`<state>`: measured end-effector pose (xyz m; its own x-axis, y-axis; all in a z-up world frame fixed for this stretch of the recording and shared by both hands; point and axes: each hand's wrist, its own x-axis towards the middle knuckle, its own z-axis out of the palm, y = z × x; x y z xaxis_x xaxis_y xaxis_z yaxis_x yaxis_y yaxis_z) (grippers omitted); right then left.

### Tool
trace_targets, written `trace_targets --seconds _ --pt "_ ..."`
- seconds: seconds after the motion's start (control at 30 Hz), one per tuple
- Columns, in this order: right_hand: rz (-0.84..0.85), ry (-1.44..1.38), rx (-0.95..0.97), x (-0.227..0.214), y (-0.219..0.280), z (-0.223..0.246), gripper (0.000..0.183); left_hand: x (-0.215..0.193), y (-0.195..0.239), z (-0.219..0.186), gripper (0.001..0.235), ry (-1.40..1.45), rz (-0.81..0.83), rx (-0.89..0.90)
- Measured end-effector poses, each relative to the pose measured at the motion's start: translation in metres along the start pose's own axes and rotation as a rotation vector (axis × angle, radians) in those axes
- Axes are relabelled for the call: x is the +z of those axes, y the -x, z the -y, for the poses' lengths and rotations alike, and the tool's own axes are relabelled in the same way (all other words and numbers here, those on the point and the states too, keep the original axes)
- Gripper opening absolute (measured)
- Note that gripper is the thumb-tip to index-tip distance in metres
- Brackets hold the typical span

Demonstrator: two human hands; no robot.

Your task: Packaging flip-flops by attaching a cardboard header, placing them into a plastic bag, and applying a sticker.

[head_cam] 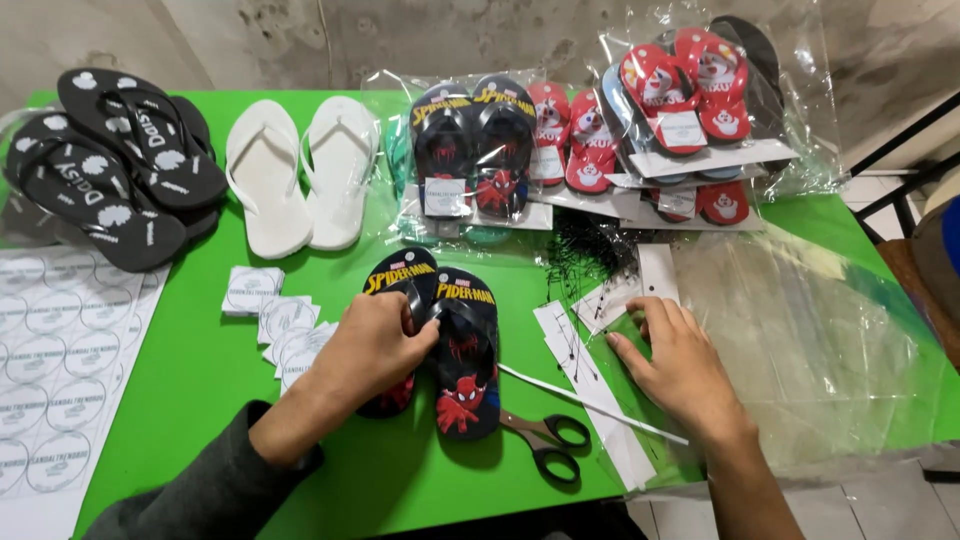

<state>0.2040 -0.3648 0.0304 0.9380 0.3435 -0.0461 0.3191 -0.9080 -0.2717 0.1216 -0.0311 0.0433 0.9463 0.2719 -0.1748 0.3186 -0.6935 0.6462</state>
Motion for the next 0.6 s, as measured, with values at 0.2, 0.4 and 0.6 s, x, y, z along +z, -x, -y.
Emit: trace_targets --seconds 0.2,0.4,0.6 --pt "0.014 -0.033 -0.029 -0.003 0.003 -0.003 0.052 -0.027 0.007 -0.01 0.045 -0.083 0.049 -0.048" --pt "0.118 0.01 -0.065 -0.043 0.035 0.027 0.056 -0.03 0.014 -0.007 0.045 -0.21 -0.052 0.053" --pt "0.115 -0.16 -0.465 -0.049 0.061 0.063 0.057 -0.018 -0.003 0.024 0.02 -0.357 -0.291 0.507"
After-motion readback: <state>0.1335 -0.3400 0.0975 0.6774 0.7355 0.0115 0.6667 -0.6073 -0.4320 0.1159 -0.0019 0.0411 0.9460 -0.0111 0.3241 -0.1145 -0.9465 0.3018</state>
